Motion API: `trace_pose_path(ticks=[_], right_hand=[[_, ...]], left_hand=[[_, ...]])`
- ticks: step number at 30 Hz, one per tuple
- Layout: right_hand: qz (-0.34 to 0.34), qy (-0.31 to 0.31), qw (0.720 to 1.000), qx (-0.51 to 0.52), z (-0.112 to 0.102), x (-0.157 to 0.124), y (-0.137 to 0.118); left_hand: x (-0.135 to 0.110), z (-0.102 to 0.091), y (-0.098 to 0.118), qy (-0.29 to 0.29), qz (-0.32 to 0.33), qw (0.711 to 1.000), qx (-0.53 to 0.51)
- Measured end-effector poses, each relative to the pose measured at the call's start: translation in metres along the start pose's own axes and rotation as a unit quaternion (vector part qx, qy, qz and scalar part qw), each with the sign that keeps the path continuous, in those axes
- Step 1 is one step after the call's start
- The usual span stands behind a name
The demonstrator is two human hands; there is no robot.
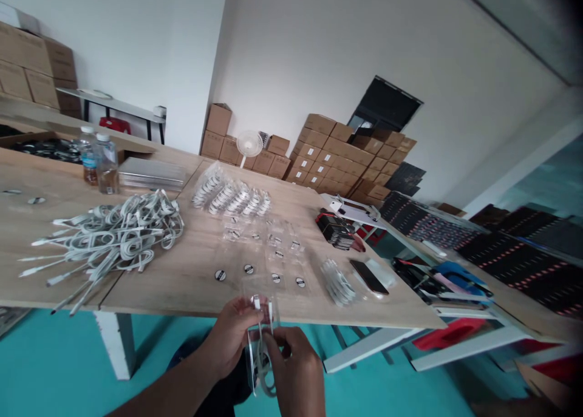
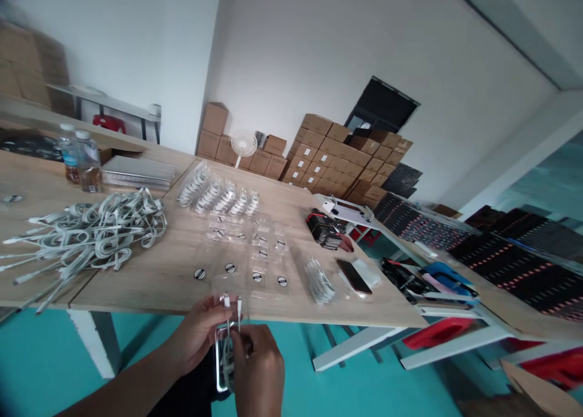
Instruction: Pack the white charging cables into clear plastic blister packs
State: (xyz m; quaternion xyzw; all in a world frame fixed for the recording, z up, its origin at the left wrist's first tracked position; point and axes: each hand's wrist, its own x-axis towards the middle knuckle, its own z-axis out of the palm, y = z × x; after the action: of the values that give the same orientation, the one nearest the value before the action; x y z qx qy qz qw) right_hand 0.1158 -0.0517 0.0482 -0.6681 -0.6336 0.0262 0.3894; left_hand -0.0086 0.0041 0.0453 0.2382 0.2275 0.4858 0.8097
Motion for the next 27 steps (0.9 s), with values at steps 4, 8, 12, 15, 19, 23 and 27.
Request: trace_pose_path(ticks=[4,8,12,15,19,23,27], right_hand=[[0.075,0.005,0.996,0.039,0.001,-0.001,0.005],[0.121,0.007,0.988,0.091,0.002,0.001,0.004],[0.065,0.007,0.996,0.063,0.003,0.0,-0.001],[-0.007,0.006,1.0,-0.014,0.003,0.001,-0.004],[-0.091,0.008,0.985,-0.145,0.002,0.004,-0.006],[-0.117,0.013,0.967,-0.225,0.002,0.005,-0.01],[-0.134,-0.003,0.96,-0.247,0.0,0.007,-0.015]], left_hand=[[0.0,0.002,0.001,0.023,0.004,1.0,-0.002],[0.001,0.005,0.002,0.008,0.023,1.0,-0.01],[0.001,0.005,0.0,0.001,0.039,0.999,-0.005],[0.0,0.006,-0.003,0.008,0.041,0.999,-0.002],[-0.003,0.009,-0.005,0.018,0.043,0.999,0.007],[-0.004,0.013,-0.008,0.045,0.052,0.998,0.007],[-0.001,0.015,-0.014,0.058,0.068,0.996,0.017]])
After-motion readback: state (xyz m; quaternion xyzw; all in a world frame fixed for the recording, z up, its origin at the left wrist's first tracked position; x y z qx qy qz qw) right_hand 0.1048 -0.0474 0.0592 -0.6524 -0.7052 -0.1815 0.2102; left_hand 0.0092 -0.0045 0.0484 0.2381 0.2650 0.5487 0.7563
